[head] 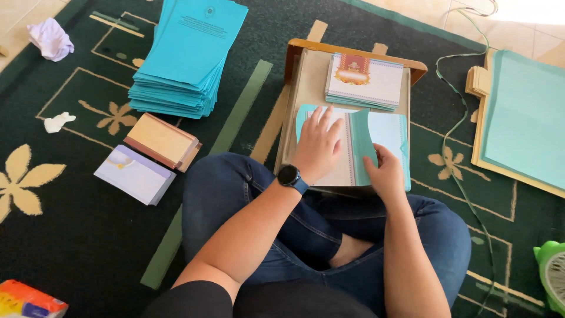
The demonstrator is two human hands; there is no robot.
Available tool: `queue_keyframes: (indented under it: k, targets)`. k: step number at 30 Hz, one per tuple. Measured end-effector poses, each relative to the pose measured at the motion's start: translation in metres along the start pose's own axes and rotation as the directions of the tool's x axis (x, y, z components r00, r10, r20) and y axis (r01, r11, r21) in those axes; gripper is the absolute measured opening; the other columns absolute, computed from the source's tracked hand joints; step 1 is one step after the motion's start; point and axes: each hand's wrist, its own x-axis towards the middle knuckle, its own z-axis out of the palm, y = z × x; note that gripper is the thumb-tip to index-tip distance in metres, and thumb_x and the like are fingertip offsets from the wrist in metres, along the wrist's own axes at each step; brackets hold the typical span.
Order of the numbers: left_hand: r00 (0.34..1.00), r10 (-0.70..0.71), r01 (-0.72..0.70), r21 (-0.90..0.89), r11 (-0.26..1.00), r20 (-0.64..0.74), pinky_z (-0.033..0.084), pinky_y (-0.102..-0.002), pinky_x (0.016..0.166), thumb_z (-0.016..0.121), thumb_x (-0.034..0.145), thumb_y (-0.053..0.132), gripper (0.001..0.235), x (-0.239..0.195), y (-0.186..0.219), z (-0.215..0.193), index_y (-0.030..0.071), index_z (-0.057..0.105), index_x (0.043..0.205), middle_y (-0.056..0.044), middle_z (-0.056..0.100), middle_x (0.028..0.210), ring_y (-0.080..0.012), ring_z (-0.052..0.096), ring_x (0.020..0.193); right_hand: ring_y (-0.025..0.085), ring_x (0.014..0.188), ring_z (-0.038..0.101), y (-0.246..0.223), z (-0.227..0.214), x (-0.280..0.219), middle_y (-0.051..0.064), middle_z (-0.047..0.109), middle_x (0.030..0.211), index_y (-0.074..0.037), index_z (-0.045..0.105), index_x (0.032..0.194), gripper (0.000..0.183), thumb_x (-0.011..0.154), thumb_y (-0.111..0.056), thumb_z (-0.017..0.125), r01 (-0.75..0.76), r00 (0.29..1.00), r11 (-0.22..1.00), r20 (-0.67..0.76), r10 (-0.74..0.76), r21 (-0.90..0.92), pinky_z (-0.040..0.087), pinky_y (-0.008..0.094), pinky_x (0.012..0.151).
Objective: The person sits on the floor and assembles books by inserting a stack of pages into a light blue cover. They smooth the pages and cover with their hands, then place the completed book onto a wooden stand. The person repeats this process with additional pages and covers.
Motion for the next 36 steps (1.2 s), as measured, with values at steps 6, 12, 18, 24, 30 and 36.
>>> queue_keyframes:
  k: [6, 12, 18, 24, 30, 36]
  targets:
    - [0.950, -0.082, 0.059, 0.084, 0.995, 0.301, 0.016, -0.065, 0.121, 0.044, 0.102, 0.038, 0.052, -0.013, -0.003, 0.036, 0.021, 0.049, 0.151, -0.018, 0.034, 0.163, -0.0437, 0.023, 0.154, 0.033, 0.107, 0.070, -0.039, -0.001, -0.015, 0.016, 0.070, 0.121, -0.007, 0.067, 0.135, 0.037, 0.103, -0.025, 0.066, 0.112, 0.993, 0.993, 0.043, -0.113, 0.022, 0.055, 0.042, 0.088]
    - [0.949, -0.100, 0.110, -0.017, 0.994, 0.299, 0.013, -0.067, 0.122, 0.022, 0.104, 0.062, 0.076, -0.009, 0.000, 0.023, 0.012, 0.026, 0.161, -0.023, 0.033, 0.163, -0.0458, 0.024, 0.154, 0.033, 0.128, 0.060, 0.000, 0.010, 0.003, 0.004, 0.067, 0.140, -0.018, 0.073, 0.130, 0.033, 0.099, -0.017, 0.059, 0.446, 0.895, 0.788, 0.177, -0.411, -0.424, 0.049, 0.045, 0.105]
    - [0.922, -0.073, 0.038, 0.099, 0.994, 0.380, 0.009, -0.068, 0.122, 0.039, 0.102, 0.049, 0.061, -0.010, 0.001, 0.032, 0.021, 0.043, 0.156, -0.010, 0.028, 0.168, -0.0424, 0.015, 0.156, 0.030, 0.151, 0.037, 0.000, 0.017, 0.019, 0.004, 0.046, 0.162, -0.019, 0.048, 0.156, 0.057, 0.100, -0.011, 0.047, 0.438, 0.899, 0.738, 0.262, -0.351, -0.513, 0.030, 0.053, 0.120]
    - [0.946, -0.029, -0.007, 0.109, 0.994, 0.323, 0.014, -0.066, 0.122, 0.038, 0.100, 0.036, 0.056, -0.012, -0.001, 0.049, 0.016, 0.049, 0.151, -0.001, 0.042, 0.162, -0.0333, 0.025, 0.154, 0.021, 0.158, 0.022, 0.011, 0.028, 0.060, -0.003, 0.027, 0.171, -0.026, 0.030, 0.164, 0.069, 0.096, -0.016, 0.041, 0.409, 0.906, 0.691, 0.355, -0.230, -0.596, 0.020, 0.051, 0.126]
    - [0.959, -0.021, 0.003, 0.064, 0.998, 0.282, 0.014, -0.067, 0.122, 0.039, 0.099, 0.037, 0.057, -0.012, -0.007, 0.064, 0.015, 0.050, 0.151, 0.000, 0.046, 0.160, -0.0314, 0.027, 0.154, 0.026, 0.158, 0.019, 0.011, 0.027, 0.059, 0.003, 0.023, 0.172, -0.022, 0.025, 0.165, 0.070, 0.097, -0.018, 0.040, 0.413, 0.901, 0.674, 0.385, -0.201, -0.613, 0.020, 0.053, 0.126]
    - [0.962, -0.020, 0.000, 0.075, 0.997, 0.272, 0.014, -0.066, 0.122, 0.043, 0.098, 0.033, 0.056, -0.012, 0.000, 0.052, 0.011, 0.051, 0.149, -0.005, 0.049, 0.157, -0.0325, 0.029, 0.153, 0.025, 0.158, 0.019, 0.006, 0.021, 0.047, 0.001, 0.023, 0.172, -0.024, 0.024, 0.166, 0.065, 0.102, -0.024, 0.036, 0.393, 0.904, 0.677, 0.397, -0.160, -0.622, 0.019, 0.051, 0.126]
